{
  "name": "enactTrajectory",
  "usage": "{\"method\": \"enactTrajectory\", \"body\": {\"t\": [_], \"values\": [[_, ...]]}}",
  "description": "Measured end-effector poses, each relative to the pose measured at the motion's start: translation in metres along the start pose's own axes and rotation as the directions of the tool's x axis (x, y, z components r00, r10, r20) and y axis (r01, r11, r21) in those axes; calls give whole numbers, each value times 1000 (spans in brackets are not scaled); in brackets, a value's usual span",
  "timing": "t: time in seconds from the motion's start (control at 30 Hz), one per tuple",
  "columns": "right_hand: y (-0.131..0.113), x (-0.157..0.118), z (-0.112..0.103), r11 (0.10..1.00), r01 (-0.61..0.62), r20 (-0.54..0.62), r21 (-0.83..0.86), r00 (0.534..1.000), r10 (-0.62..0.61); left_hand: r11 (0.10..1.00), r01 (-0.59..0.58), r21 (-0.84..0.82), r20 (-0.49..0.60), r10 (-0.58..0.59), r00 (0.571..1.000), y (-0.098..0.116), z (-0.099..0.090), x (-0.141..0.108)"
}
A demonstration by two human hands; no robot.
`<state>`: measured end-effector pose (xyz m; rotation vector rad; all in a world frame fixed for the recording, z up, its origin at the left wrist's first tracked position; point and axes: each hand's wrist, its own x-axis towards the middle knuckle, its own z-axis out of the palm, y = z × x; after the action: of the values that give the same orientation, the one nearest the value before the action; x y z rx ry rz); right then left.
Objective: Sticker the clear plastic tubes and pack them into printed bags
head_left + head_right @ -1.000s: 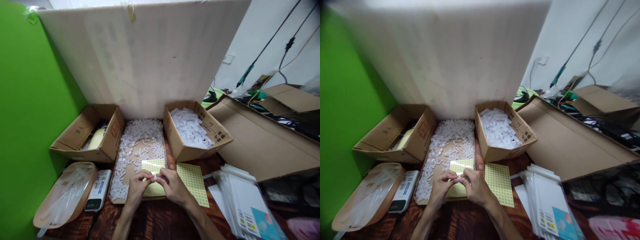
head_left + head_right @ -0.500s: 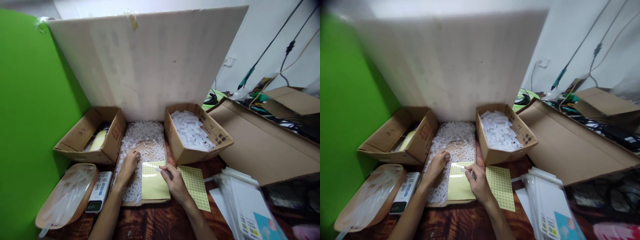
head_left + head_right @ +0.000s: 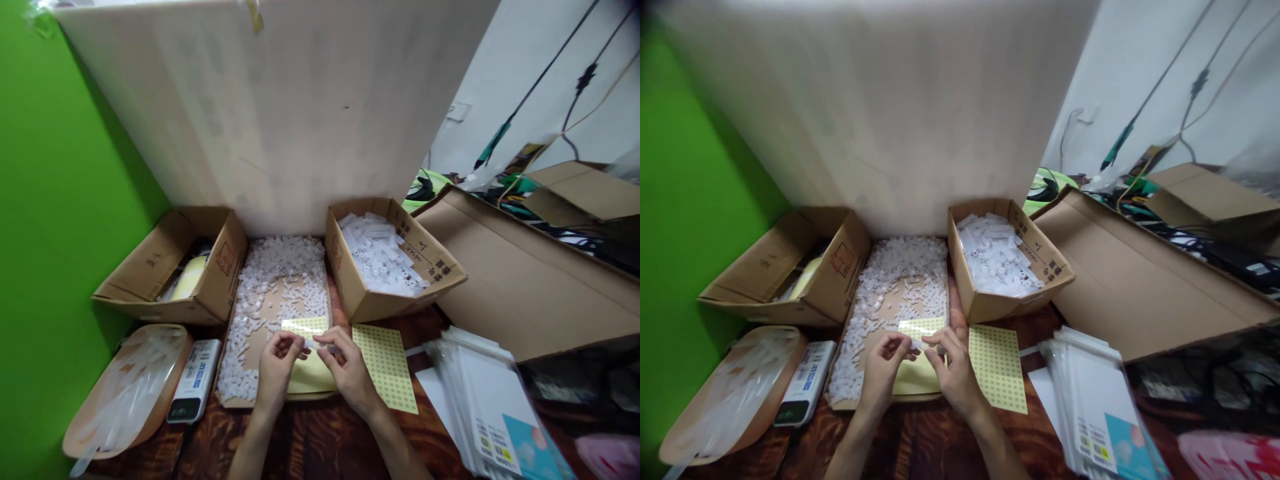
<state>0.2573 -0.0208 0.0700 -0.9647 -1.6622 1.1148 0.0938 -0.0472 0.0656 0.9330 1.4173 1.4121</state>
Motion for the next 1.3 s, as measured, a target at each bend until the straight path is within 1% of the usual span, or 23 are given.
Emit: {"method": "enactTrajectory", "body": {"t": [0.07,0.17,0.23,0.3,0.37,0.4,0.47,0.53,0.57,0.6,0.67,0.7,0.73,0.77,0.87,0.93,0.97,1.0,1.07,1.13,1.17,1.23,1.3], "values": [[-4,-1,0,1000,2,-6,28,1000,-2,1000,-8,7,-4,8,1000,1,3,-4],[-5,-4,-3,997,-25,-11,70,1000,25,1000,-27,15,16,27,1000,6,1,-6],[-3,-7,-6,989,-107,3,104,994,107,996,-80,40,92,76,993,10,-2,-8],[0,-9,-9,963,-216,29,163,976,214,984,-159,78,199,141,970,14,-5,-9],[1,-12,-12,936,-279,37,216,960,277,972,-209,112,270,173,947,16,-8,-9],[1,-13,-13,935,-279,23,220,959,281,970,-203,131,283,160,946,16,-9,-9],[-1,-16,-14,952,-250,-8,179,967,255,971,-125,206,322,53,945,16,-10,-9],[-2,-18,-15,968,-216,-15,125,975,220,945,-57,321,383,-74,921,18,-10,-9],[-2,-19,-16,972,-207,-8,108,978,210,929,-65,363,415,-99,904,20,-9,-10],[-2,-19,-16,974,-203,-2,98,979,204,921,-107,375,447,-79,891,22,-9,-11],[0,-21,-17,977,-192,-6,93,981,194,918,-235,319,488,54,871,25,-10,-13],[1,-21,-18,979,-183,-15,94,983,185,920,-270,283,491,103,865,26,-10,-14],[2,-21,-18,981,-169,-24,95,985,172,926,-270,264,484,116,868,25,-11,-15],[3,-22,-18,984,-150,-29,98,988,154,935,-236,263,466,90,880,23,-12,-16],[3,-22,-16,990,-95,2,106,995,95,933,-43,357,393,-108,913,17,-11,-17],[1,-21,-14,994,-60,34,87,998,57,903,3,430,356,-173,918,16,-9,-17],[1,-21,-13,996,-51,40,73,998,48,891,-17,454,355,-164,920,17,-7,-17],[0,-21,-12,997,-50,35,60,998,48,881,-67,467,364,-123,923,19,-6,-17],[0,-21,-11,995,-80,0,55,997,81,858,-223,463,401,22,916,23,-5,-16],[0,-23,-8,979,-163,-21,121,986,166,794,-412,447,452,197,870,25,-7,-15],[0,-24,-7,954,-227,-8,195,972,233,743,-504,440,486,275,830,26,-8,-15],[-2,-28,-3,840,-390,86,377,918,387,632,-654,415,574,376,728,25,-11,-13],[-6,-31,-3,696,-516,183,499,848,497,555,-740,380,656,403,638,23,-13,-11]]}}
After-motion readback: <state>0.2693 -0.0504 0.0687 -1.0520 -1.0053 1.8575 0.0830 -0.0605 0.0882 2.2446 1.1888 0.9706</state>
